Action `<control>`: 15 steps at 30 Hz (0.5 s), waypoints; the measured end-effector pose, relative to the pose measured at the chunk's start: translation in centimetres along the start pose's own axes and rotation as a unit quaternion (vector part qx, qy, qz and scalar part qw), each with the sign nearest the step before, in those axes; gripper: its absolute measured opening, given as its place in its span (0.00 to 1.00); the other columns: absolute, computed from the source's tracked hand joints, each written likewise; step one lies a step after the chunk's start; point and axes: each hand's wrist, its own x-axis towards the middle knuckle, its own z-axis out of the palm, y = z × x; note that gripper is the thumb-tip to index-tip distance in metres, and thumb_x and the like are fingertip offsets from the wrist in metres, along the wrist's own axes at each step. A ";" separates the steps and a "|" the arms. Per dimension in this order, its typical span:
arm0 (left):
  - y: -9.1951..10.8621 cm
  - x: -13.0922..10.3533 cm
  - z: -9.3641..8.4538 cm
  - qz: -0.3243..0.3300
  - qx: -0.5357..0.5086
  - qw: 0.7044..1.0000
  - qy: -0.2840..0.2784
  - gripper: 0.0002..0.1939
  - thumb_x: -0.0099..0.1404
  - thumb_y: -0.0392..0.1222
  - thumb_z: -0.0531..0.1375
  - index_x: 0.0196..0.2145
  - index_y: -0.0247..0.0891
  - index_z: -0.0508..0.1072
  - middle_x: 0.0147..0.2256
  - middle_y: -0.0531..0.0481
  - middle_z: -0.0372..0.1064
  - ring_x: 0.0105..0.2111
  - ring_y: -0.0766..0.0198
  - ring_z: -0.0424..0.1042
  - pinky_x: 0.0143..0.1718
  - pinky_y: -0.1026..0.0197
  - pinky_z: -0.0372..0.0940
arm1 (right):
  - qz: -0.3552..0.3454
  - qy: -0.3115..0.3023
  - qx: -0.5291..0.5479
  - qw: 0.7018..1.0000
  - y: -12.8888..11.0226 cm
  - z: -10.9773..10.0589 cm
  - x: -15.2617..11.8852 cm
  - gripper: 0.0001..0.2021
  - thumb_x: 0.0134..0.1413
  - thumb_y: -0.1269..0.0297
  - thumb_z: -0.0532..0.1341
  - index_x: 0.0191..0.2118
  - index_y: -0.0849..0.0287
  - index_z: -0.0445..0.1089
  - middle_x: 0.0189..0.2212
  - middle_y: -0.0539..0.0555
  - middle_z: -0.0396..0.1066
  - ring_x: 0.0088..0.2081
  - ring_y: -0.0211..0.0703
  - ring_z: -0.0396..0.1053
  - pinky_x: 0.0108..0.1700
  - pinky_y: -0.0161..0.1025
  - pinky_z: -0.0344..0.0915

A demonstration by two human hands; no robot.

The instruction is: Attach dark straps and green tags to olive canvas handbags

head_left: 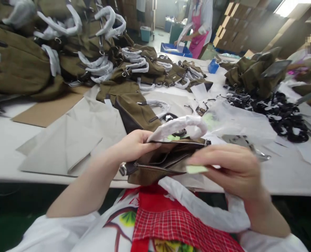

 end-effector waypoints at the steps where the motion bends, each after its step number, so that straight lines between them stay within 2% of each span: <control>1: 0.1 0.2 0.3 0.011 0.006 1.000 -0.028 0.15 0.55 0.51 0.65 0.29 0.34 0.79 0.26 0.51 0.72 0.26 0.63 0.68 0.27 0.66 0.63 | -0.026 -0.090 -0.049 0.994 0.0 1.0 0.8 0.08 0.61 0.64 0.60 0.38 0.50 0.77 0.33 0.51 0.78 0.34 0.41 0.75 0.37 0.36 0.69; 2: 0.1 0.3 0.7 0.021 0.010 0.999 -0.042 0.16 0.57 0.52 0.64 0.30 0.34 0.79 0.26 0.51 0.71 0.25 0.64 0.66 0.27 0.67 0.62 | -0.042 -0.161 -0.105 0.980 0.4 2.2 1.5 0.09 0.63 0.66 0.57 0.39 0.53 0.77 0.35 0.53 0.78 0.36 0.43 0.75 0.39 0.37 0.69; 4: 0.1 0.3 1.2 0.032 0.018 0.999 -0.037 0.17 0.58 0.52 0.63 0.30 0.33 0.78 0.24 0.52 0.69 0.24 0.65 0.64 0.25 0.67 0.60 | -0.038 -0.257 -0.199 0.945 1.5 4.9 2.5 0.11 0.63 0.71 0.55 0.39 0.59 0.76 0.35 0.57 0.78 0.38 0.47 0.75 0.42 0.41 0.69; 7: -0.3 0.3 1.5 0.046 0.022 0.998 -0.032 0.17 0.59 0.52 0.62 0.31 0.33 0.79 0.24 0.52 0.69 0.24 0.66 0.63 0.24 0.68 0.58 | -0.041 -0.340 -0.257 0.904 3.1 8.4 2.9 0.14 0.61 0.77 0.52 0.41 0.63 0.76 0.39 0.62 0.78 0.41 0.51 0.75 0.47 0.45 0.68; 10: -1.1 0.4 1.5 0.049 0.008 0.999 -0.018 0.17 0.58 0.53 0.63 0.33 0.34 0.80 0.27 0.52 0.71 0.27 0.63 0.66 0.27 0.67 0.61 | -0.063 -0.346 -0.213 0.912 3.8 9.9 2.8 0.17 0.62 0.79 0.51 0.42 0.62 0.76 0.44 0.59 0.77 0.45 0.48 0.74 0.52 0.43 0.66; 13: -1.9 0.5 1.2 0.046 -0.010 0.999 0.003 0.17 0.58 0.52 0.64 0.34 0.34 0.80 0.29 0.50 0.73 0.29 0.61 0.68 0.31 0.65 0.64 | -0.066 -0.323 -0.150 0.932 3.7 9.7 2.5 0.12 0.63 0.73 0.54 0.42 0.61 0.76 0.43 0.57 0.77 0.46 0.46 0.73 0.52 0.41 0.66; 15: -2.3 0.5 1.0 0.044 -0.024 0.999 0.003 0.17 0.58 0.52 0.64 0.34 0.34 0.79 0.29 0.50 0.73 0.29 0.61 0.69 0.32 0.64 0.64 | -0.051 -0.292 -0.148 0.943 3.3 9.1 2.2 0.11 0.64 0.69 0.56 0.45 0.60 0.75 0.44 0.57 0.77 0.47 0.46 0.73 0.52 0.40 0.65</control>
